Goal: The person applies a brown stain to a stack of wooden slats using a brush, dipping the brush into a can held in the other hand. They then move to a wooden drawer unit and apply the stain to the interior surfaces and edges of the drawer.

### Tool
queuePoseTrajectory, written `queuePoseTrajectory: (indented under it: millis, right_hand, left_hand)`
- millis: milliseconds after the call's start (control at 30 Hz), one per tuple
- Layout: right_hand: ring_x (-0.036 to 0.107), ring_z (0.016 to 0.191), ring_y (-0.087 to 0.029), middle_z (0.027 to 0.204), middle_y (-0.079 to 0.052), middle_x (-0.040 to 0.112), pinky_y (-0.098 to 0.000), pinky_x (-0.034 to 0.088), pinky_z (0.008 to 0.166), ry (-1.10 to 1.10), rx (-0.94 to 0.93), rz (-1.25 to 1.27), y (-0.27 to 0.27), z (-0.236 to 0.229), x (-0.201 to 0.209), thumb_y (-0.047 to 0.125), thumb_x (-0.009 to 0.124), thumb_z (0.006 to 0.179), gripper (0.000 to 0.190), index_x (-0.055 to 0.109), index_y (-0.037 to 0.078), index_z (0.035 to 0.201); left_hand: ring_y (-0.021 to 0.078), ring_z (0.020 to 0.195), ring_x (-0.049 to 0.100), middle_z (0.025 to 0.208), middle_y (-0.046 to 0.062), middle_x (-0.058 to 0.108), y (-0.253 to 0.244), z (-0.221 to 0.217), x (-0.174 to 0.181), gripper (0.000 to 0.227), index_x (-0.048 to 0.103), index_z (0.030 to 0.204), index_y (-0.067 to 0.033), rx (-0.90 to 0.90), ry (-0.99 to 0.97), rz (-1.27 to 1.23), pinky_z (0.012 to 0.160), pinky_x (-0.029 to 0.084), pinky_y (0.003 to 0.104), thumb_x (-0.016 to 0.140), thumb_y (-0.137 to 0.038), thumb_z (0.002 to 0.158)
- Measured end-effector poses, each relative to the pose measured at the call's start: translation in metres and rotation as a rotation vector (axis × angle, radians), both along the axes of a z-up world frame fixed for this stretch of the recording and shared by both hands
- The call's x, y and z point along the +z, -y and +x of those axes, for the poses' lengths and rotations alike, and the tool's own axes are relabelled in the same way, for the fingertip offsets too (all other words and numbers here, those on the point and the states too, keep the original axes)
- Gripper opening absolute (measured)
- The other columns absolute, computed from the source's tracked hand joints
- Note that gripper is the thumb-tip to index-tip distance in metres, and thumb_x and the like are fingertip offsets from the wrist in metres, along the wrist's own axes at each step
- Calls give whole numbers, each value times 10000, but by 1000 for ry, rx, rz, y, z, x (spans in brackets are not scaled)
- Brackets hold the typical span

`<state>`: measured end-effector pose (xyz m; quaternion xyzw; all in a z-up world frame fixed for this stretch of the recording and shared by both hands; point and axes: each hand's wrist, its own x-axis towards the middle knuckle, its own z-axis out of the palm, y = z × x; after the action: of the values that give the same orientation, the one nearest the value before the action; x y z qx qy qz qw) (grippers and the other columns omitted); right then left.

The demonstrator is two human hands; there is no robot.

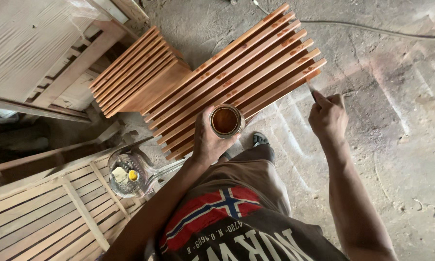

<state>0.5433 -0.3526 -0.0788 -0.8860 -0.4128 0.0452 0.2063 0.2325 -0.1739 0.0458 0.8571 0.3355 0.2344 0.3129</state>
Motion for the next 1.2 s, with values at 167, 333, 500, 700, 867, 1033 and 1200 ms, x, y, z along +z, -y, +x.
queuePoseTrajectory:
  millis: [167, 333, 500, 700, 867, 1033, 1200]
  right_hand:
    - [438, 620, -100, 976, -89, 563, -230, 414, 451, -18, -81, 12, -5, 14, -8, 82, 600, 1048, 324, 750, 140, 1329]
    - [434, 579, -140, 838, -54, 531, -267, 409, 458, 114, 189, -177, -15, -27, 3, 139, 422, 1147, 549, 459, 124, 1694]
    - [544, 642, -182, 901, -126, 560, -317, 514, 485, -52, 209, -179, -30, -143, 48, 138, 518, 876, 638, 546, 244, 1505]
    - [604, 653, -174, 918, -117, 646, -304, 577, 556, -289, 285, 5, -14, -113, 108, 88, 571, 981, 373, 710, 127, 1325]
    - [628, 689, -166, 1002, -88, 682, -254, 525, 507, -58, 443, 44, -16, -84, 169, 84, 607, 999, 312, 733, 195, 1262]
    - [640, 781, -182, 1008, -73, 666, -280, 559, 539, 145, 625, 38, -33, -104, 228, 97, 626, 972, 309, 761, 237, 1212]
    - [602, 813, -178, 973, -61, 605, -296, 565, 665, 230, 716, -122, -60, -128, 239, 116, 585, 1015, 211, 741, 151, 1154]
  left_hand:
    - [400, 1276, 527, 1371, 261, 456, -1, -4, 2, 1078, 284, 1475, -32, 48, -38, -29, 1043, 496, 523, 971, -274, 680]
    - [387, 1274, 540, 1366, 244, 472, 0, -4, 3, 1057, 297, 1480, -36, 36, -15, -13, 1046, 503, 509, 973, -265, 700]
    - [380, 1272, 552, 1372, 233, 500, 1, -8, 6, 1050, 329, 1478, -32, 76, 51, -12, 1071, 497, 500, 982, -222, 679]
    - [394, 1258, 521, 1338, 256, 514, -10, -9, 4, 1074, 345, 1460, -18, 89, 30, 112, 1077, 442, 537, 991, -236, 630]
    - [362, 1200, 549, 1262, 224, 551, -15, -6, -3, 1112, 322, 1433, -7, -8, 102, 345, 1122, 345, 639, 993, -366, 621]
    - [330, 1270, 570, 1318, 202, 572, -9, -3, 4, 1008, 347, 1450, -19, -57, 10, 303, 1183, 333, 585, 967, -275, 698]
    - [344, 1275, 566, 1298, 194, 566, -2, -1, 23, 923, 388, 1383, -34, -106, -80, 349, 1203, 290, 583, 928, -193, 651]
